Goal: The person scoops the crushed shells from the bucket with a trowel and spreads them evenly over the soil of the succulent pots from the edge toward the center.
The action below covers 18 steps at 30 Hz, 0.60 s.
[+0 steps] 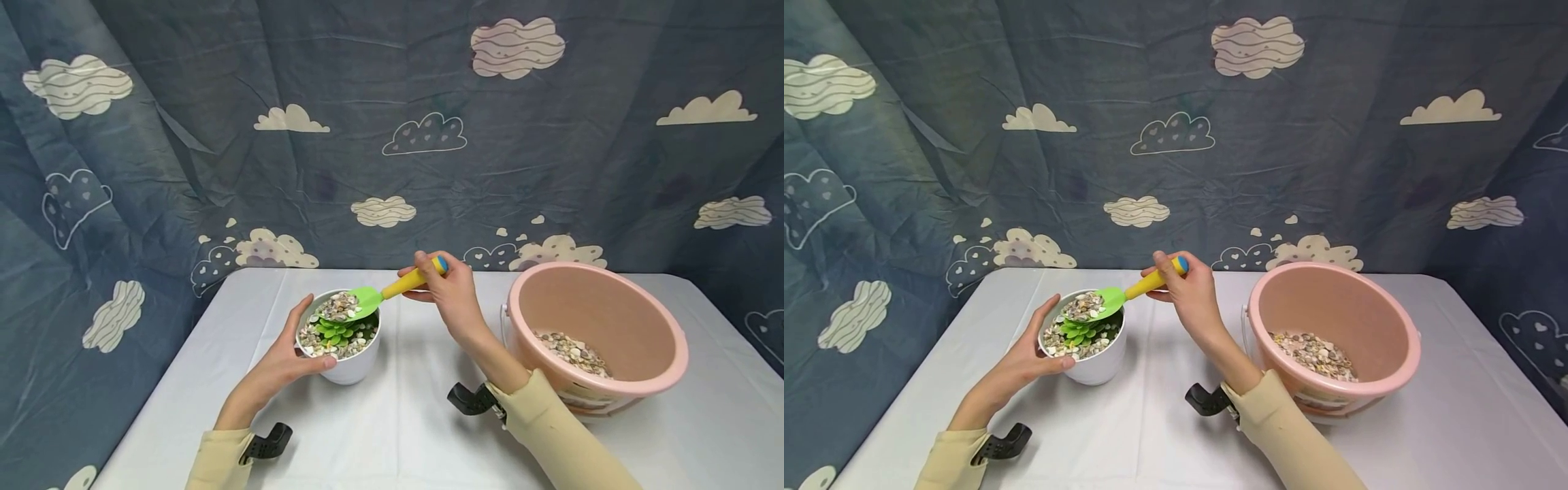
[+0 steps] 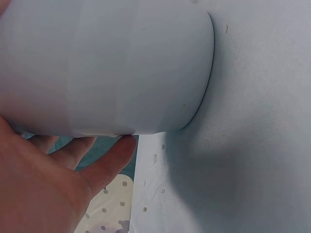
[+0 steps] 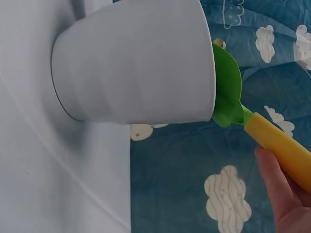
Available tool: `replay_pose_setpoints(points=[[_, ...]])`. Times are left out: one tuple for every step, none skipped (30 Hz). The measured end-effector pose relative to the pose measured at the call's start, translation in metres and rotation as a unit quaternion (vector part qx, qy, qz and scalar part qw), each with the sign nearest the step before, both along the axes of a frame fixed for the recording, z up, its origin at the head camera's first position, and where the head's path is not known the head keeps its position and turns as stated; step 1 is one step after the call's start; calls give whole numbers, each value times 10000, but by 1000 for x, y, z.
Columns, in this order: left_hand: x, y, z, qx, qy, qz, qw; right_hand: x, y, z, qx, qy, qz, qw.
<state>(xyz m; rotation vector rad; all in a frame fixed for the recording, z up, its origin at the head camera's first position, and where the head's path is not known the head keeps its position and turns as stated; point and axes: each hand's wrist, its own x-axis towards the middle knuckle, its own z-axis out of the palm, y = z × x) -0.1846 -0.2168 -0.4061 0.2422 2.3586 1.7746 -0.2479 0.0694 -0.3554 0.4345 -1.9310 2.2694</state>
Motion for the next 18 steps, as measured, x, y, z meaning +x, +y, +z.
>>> replay_pose_setpoints(points=[[0,0,0,1,0,-1,10000,0,0,1,103,34,0,9999],[0,0,0,2,-1,2,10000,-1,0,2,174,46,-5,9998],[0,1,1,1,-2,3,10000,-1,-1,3,243,50,-16,9997],[0,1,1,4,2,3,10000,0,-1,5,306,67,-34,9995],[0,1,1,5,6,2,10000,0,-1,7,360,73,-51,9993],[-1,1,1,1,9,5,10000,3,-2,11,433,87,-72,9990],[-1,1,1,-6,9,2,10000,5,-3,15,481,100,-86,9988],[-1,1,1,-21,8,-2,10000,7,-4,19,508,96,-103,9986],[-1,1,1,-25,7,-8,10000,9,-5,22,521,102,-107,9985],[-1,1,1,-23,4,-17,10000,11,-5,25,538,111,-114,9984],[-1,1,1,-28,-2,-23,10000,14,-6,28,554,122,-116,9983],[-1,1,0,-34,-5,-24,10000,15,-7,31,561,142,-109,9983],[-1,1,0,-37,0,-26,10000,15,-7,31,536,150,-94,9984],[-1,1,0,-44,3,-28,10000,15,-8,32,531,159,-77,9984],[-1,0,0,-44,3,-28,10000,15,-8,32,544,175,-76,9983],[-1,0,0,-42,2,-28,10000,15,-9,33,581,203,-89,9981],[0,0,0,-39,4,-25,10000,15,-9,33,609,236,-99,9978],[0,0,-1,-39,11,-22,10000,15,-10,34,632,252,-118,9976]])
